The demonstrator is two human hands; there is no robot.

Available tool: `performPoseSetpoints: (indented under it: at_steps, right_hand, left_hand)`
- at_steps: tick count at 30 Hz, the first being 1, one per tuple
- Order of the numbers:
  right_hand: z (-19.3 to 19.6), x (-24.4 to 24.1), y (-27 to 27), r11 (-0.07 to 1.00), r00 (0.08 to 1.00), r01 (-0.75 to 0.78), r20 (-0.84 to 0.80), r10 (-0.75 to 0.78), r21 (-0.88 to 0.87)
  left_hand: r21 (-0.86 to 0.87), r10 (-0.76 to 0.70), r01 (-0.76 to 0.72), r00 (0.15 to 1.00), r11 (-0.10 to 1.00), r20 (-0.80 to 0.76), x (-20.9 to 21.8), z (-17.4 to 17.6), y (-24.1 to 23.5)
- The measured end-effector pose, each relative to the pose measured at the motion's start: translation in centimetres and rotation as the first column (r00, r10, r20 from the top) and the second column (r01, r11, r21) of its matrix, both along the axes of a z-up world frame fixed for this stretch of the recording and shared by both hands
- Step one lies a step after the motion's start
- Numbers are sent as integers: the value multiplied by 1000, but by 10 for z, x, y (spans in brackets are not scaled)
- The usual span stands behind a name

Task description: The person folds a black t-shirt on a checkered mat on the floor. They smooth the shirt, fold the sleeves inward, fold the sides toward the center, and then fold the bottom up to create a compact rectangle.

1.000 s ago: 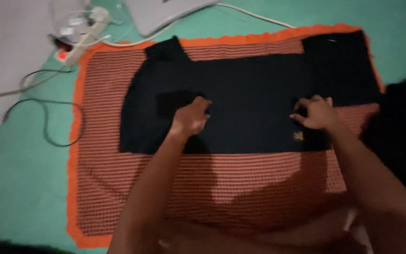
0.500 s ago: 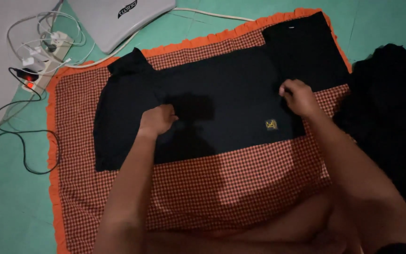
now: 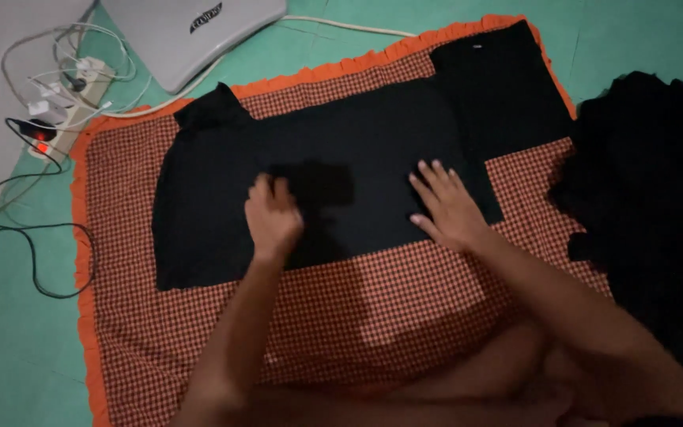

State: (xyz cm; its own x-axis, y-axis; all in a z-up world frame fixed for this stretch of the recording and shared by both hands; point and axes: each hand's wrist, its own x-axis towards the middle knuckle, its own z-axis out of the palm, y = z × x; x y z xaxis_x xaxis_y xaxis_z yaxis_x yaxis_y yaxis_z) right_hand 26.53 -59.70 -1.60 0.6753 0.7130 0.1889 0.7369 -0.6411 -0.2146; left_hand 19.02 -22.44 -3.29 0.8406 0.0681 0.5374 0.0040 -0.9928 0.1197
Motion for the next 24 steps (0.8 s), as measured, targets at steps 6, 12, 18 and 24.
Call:
performPoseSetpoints:
  at_steps: [6, 12, 18, 24]
  right_hand:
    - [-29, 31, -72, 927, 966, 251, 13, -258, -279]
    - [-11, 10, -21, 951, 948, 266, 222, -228, -160]
    - [-42, 16, -15, 978, 986, 163, 37, -160, -131]
    - [-49, 30, -44, 974, 985, 169, -3, -171, -154]
  left_hand:
    - [-52, -103, 95, 977, 994, -189, -72, 0, -21]
    - [-33, -34, 25, 949, 999, -314, -94, -9, 7]
    - [-44, 55, -87, 872, 995, -487, -114, 1, 36]
    - [-77, 88, -131, 906, 988, -413, -173, -18, 133]
